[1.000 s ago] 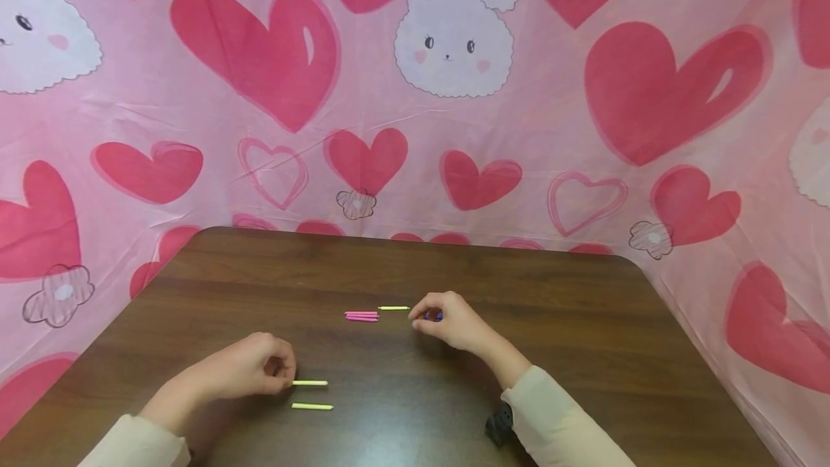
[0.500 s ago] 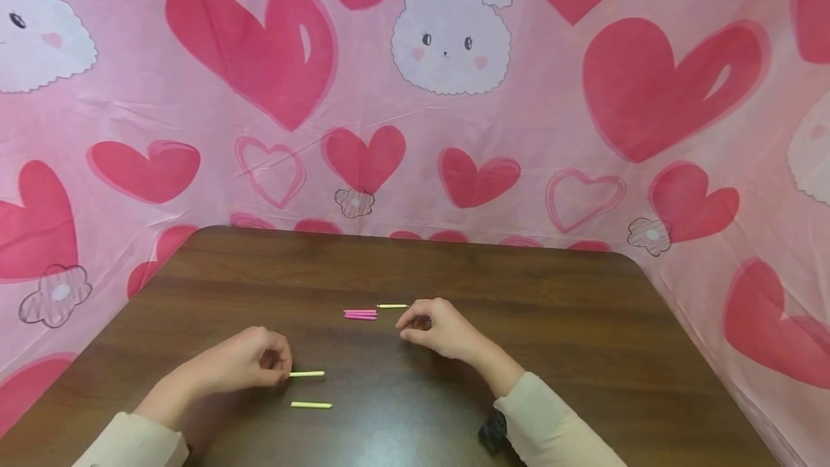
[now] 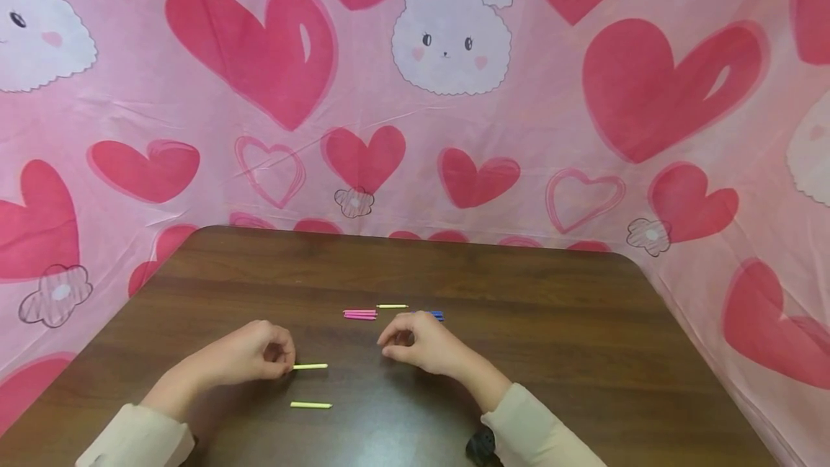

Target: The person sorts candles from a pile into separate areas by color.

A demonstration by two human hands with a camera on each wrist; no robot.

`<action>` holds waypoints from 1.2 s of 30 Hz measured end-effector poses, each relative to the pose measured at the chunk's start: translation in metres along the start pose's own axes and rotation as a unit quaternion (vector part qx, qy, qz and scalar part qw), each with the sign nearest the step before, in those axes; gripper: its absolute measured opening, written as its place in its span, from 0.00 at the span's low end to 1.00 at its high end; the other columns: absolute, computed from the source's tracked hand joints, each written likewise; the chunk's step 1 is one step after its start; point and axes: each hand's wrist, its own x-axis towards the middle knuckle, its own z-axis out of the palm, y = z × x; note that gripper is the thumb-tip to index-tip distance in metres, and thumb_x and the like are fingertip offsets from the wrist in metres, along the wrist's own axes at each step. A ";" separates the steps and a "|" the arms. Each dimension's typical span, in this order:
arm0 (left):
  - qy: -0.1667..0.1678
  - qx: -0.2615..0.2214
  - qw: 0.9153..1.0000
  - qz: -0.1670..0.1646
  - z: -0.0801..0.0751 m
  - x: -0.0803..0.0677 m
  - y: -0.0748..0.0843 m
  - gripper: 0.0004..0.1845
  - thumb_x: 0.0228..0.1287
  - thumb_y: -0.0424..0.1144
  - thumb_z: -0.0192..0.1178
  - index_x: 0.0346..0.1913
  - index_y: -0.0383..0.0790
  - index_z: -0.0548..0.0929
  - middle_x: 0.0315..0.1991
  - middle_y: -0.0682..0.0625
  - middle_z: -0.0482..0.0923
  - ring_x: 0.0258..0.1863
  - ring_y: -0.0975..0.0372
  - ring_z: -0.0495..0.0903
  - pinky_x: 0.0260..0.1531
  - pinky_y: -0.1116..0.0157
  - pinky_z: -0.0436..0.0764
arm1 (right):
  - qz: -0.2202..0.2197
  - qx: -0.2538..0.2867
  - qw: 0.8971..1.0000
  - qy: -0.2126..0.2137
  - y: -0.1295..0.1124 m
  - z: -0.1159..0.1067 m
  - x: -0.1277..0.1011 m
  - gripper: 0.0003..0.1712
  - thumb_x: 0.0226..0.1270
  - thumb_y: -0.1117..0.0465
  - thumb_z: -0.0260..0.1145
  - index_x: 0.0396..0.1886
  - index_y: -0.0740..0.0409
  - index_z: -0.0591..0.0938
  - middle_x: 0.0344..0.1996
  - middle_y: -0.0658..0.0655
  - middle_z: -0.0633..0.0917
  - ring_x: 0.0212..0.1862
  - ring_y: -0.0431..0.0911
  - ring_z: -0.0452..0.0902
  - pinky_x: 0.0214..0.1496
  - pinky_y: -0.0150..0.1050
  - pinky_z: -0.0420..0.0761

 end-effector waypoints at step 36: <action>-0.001 -0.002 1.000 -0.031 -0.006 0.031 -0.017 0.05 0.57 0.34 0.67 0.28 0.48 0.84 0.22 0.62 0.76 0.22 0.73 0.71 0.22 0.72 0.73 | -0.065 -0.103 0.985 -0.121 -0.034 0.044 0.015 0.03 0.62 0.63 0.72 0.36 0.54 0.87 0.29 0.42 0.84 0.29 0.23 0.71 0.34 0.19 0.74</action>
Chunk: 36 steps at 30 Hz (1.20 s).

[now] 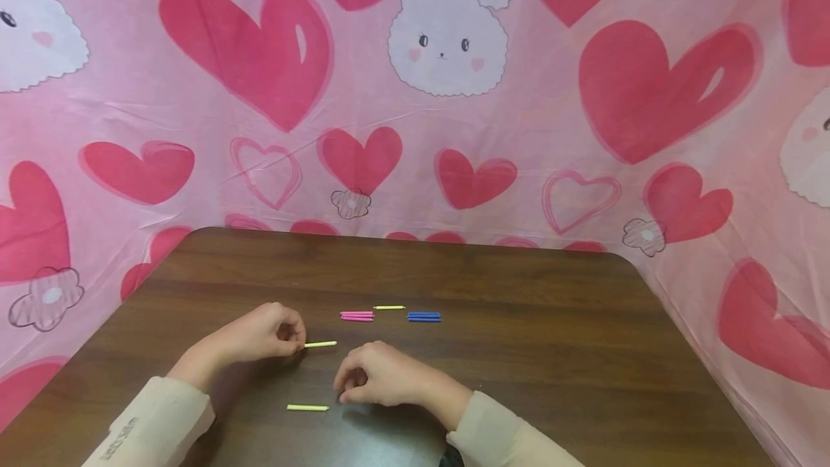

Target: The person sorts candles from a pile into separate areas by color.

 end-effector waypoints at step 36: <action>0.002 0.015 1.000 0.013 -0.004 0.060 -0.003 0.04 0.57 0.32 0.66 0.29 0.45 0.85 0.22 0.59 0.76 0.23 0.71 0.70 0.24 0.72 0.74 | 0.047 -0.023 0.995 -0.081 -0.012 0.015 0.024 0.04 0.60 0.61 0.73 0.34 0.51 0.87 0.19 0.40 0.78 0.22 0.28 0.68 0.28 0.22 0.71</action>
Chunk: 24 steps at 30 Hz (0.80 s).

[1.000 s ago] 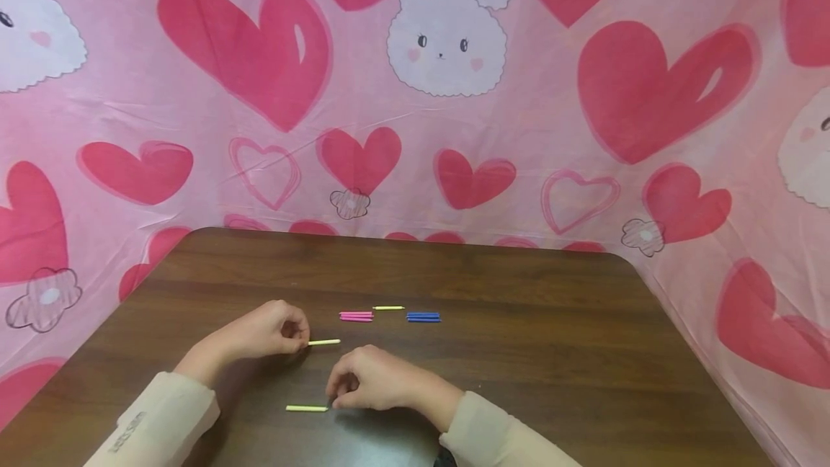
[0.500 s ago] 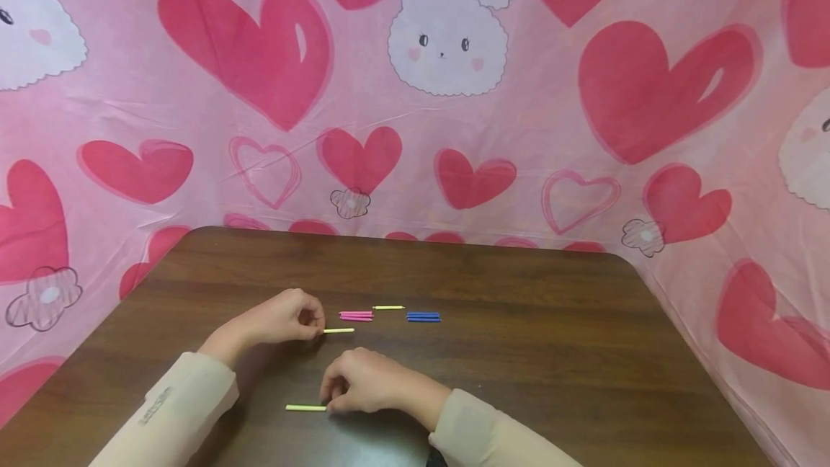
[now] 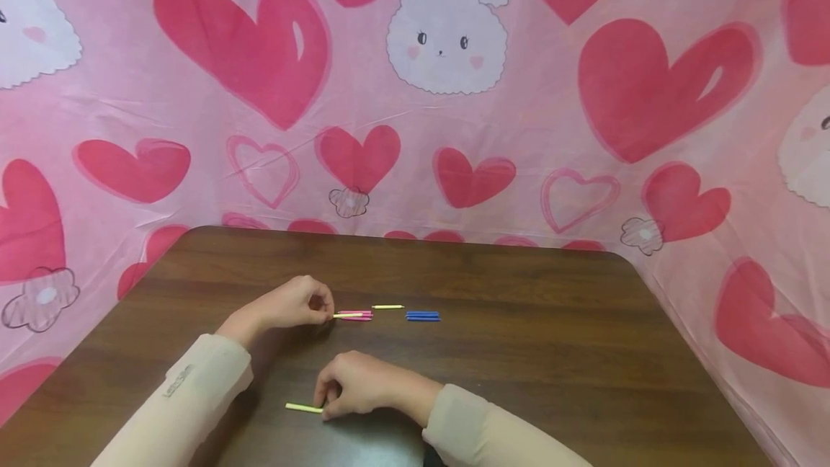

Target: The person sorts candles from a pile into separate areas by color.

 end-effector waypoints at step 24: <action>-0.003 -0.005 1.000 0.008 0.002 0.036 0.000 0.04 0.60 0.33 0.66 0.28 0.43 0.85 0.24 0.58 0.78 0.26 0.69 0.71 0.29 0.71 0.74 | 0.039 -0.009 0.999 0.008 -0.006 0.001 0.005 0.07 0.57 0.58 0.76 0.29 0.47 0.83 0.16 0.40 0.73 0.20 0.31 0.67 0.24 0.27 0.69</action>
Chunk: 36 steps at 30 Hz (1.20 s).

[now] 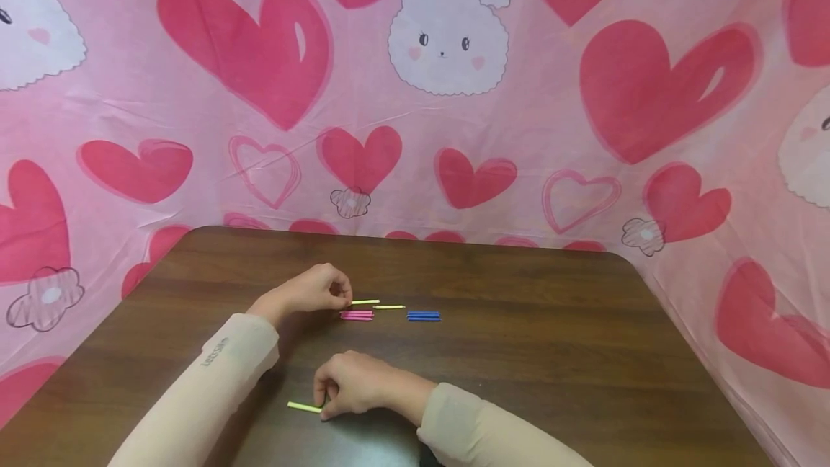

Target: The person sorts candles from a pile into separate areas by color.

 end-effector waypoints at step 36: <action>-0.051 -0.010 0.999 0.005 0.011 0.038 0.010 0.04 0.58 0.30 0.65 0.27 0.39 0.86 0.22 0.55 0.79 0.22 0.69 0.72 0.27 0.71 0.76 | -0.037 0.056 0.997 -0.028 0.015 -0.005 0.007 0.02 0.58 0.67 0.73 0.29 0.57 0.87 0.15 0.42 0.76 0.19 0.27 0.65 0.26 0.21 0.70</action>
